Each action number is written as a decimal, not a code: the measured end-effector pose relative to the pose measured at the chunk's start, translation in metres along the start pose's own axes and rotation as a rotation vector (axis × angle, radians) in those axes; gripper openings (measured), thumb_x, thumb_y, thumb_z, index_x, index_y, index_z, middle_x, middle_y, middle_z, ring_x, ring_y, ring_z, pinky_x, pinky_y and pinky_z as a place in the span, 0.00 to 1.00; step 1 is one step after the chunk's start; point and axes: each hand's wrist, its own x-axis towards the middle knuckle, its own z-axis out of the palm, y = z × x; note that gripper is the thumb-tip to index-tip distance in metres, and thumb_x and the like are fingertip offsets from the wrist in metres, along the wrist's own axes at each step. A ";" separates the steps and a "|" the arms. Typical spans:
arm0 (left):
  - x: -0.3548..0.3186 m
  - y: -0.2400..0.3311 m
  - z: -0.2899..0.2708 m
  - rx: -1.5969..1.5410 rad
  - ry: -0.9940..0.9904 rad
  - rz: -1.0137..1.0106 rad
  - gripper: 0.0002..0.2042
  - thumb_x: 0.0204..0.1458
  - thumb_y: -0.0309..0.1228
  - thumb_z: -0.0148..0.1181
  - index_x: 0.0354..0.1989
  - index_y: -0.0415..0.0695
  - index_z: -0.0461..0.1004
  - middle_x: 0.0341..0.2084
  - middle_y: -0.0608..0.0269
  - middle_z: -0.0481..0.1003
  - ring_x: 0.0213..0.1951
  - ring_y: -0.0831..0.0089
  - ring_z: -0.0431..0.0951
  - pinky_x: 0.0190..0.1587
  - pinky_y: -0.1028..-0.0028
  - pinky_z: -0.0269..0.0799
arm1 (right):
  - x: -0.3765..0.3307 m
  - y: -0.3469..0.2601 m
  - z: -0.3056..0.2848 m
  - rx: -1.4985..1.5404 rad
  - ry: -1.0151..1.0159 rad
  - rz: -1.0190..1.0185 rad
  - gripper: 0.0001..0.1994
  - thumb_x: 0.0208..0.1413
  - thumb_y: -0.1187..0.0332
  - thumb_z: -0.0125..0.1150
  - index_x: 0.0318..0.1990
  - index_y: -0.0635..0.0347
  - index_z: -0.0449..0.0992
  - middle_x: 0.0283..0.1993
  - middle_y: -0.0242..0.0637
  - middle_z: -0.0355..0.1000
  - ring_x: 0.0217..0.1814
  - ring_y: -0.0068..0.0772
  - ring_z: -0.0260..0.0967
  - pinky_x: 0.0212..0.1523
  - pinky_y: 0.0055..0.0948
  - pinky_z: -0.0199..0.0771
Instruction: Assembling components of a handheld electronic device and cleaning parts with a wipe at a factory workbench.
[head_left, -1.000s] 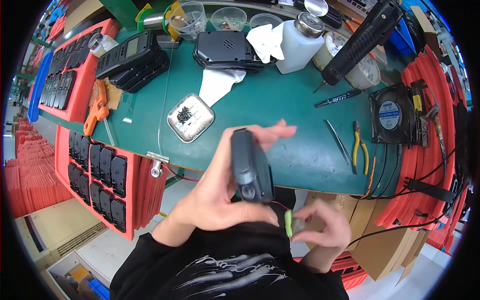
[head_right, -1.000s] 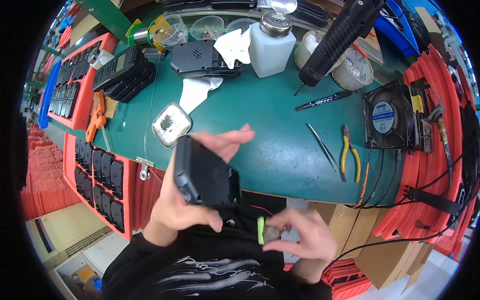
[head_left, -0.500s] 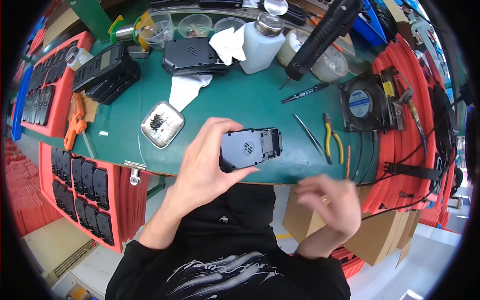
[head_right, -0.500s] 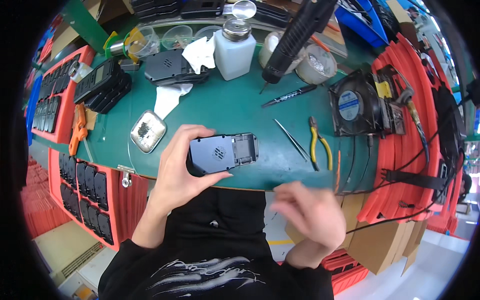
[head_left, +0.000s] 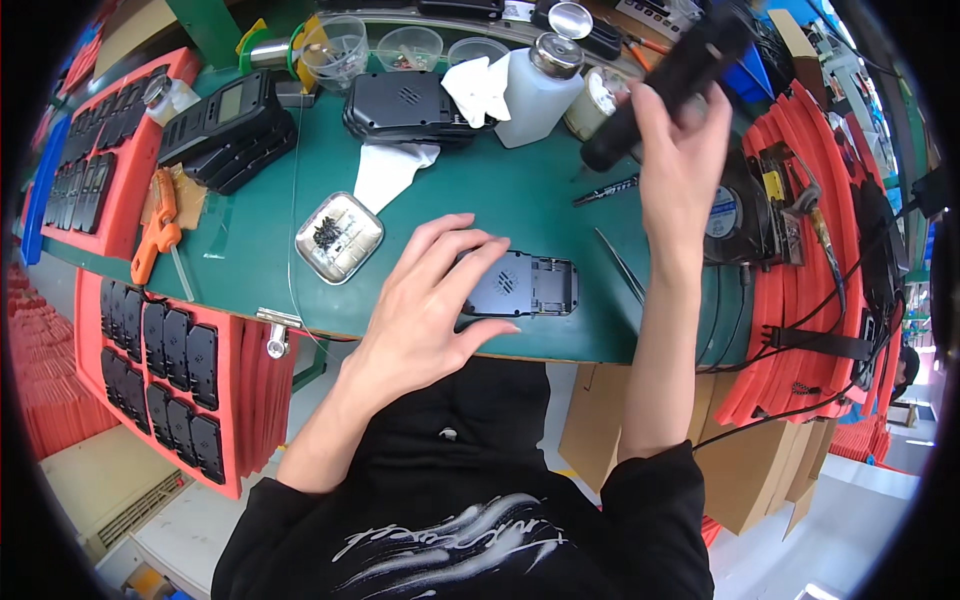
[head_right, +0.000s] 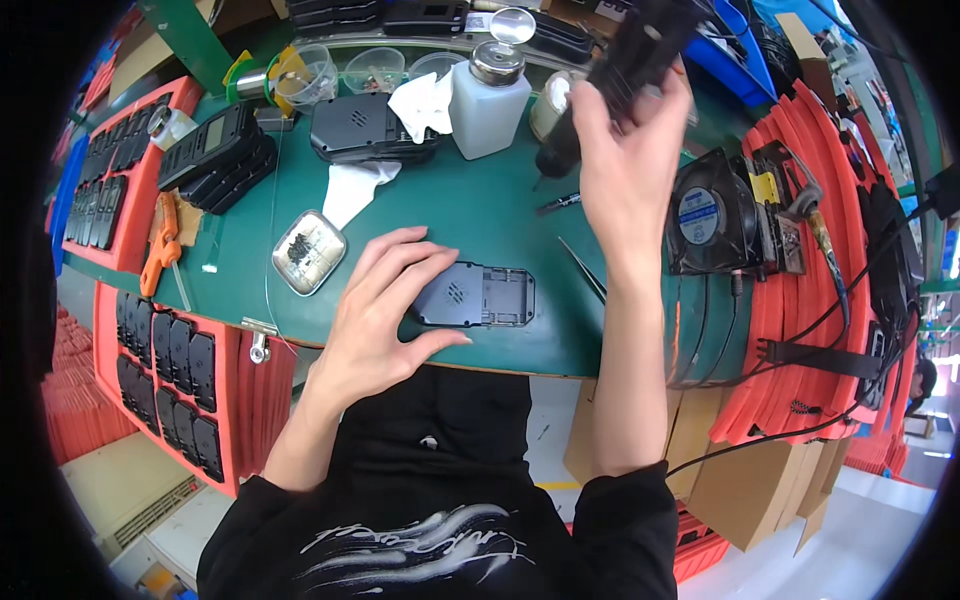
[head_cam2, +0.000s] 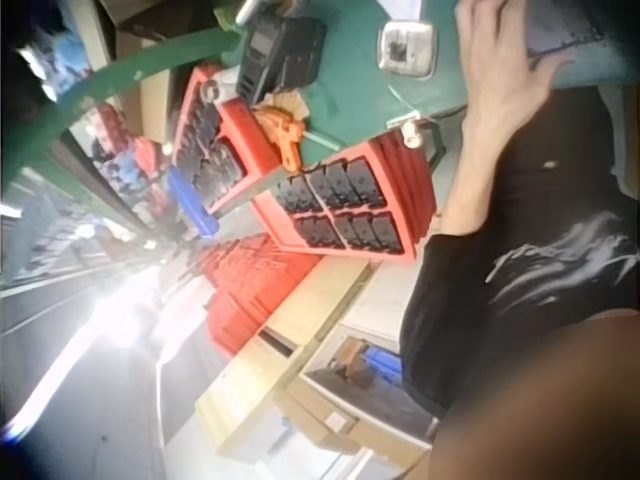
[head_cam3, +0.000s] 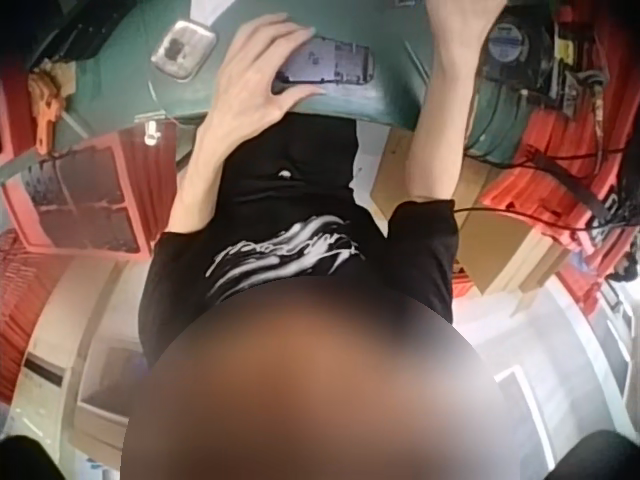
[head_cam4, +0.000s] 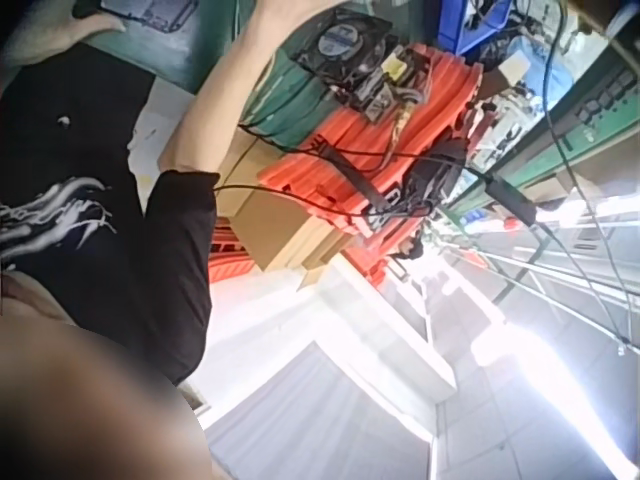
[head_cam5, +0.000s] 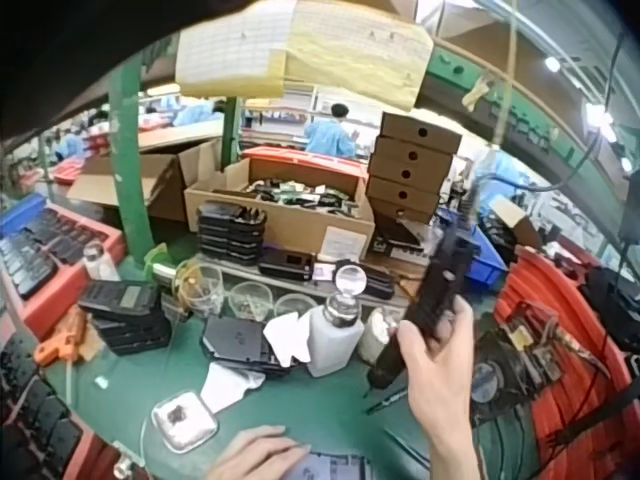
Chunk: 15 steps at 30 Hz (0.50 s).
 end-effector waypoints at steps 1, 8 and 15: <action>-0.002 0.000 -0.001 0.000 0.005 -0.014 0.33 0.31 0.28 0.78 0.52 0.39 0.75 0.48 0.57 0.74 0.56 0.53 0.71 0.54 0.59 0.71 | -0.006 -0.009 -0.002 0.017 -0.007 -0.010 0.28 0.64 0.59 0.60 0.62 0.71 0.60 0.42 0.43 0.73 0.42 0.30 0.74 0.44 0.28 0.75; -0.002 -0.001 -0.001 -0.003 -0.033 -0.038 0.32 0.31 0.27 0.76 0.52 0.38 0.75 0.48 0.57 0.74 0.53 0.53 0.71 0.53 0.60 0.71 | -0.041 -0.050 -0.034 0.536 -0.032 -0.024 0.30 0.65 0.46 0.52 0.59 0.65 0.61 0.29 0.36 0.69 0.25 0.27 0.66 0.28 0.28 0.68; -0.001 -0.001 0.002 0.010 -0.029 -0.007 0.31 0.33 0.26 0.75 0.52 0.37 0.74 0.47 0.55 0.73 0.50 0.54 0.71 0.50 0.60 0.71 | -0.055 -0.067 -0.039 0.737 -0.195 -0.047 0.40 0.60 0.29 0.37 0.56 0.61 0.64 0.23 0.33 0.63 0.19 0.26 0.57 0.22 0.26 0.59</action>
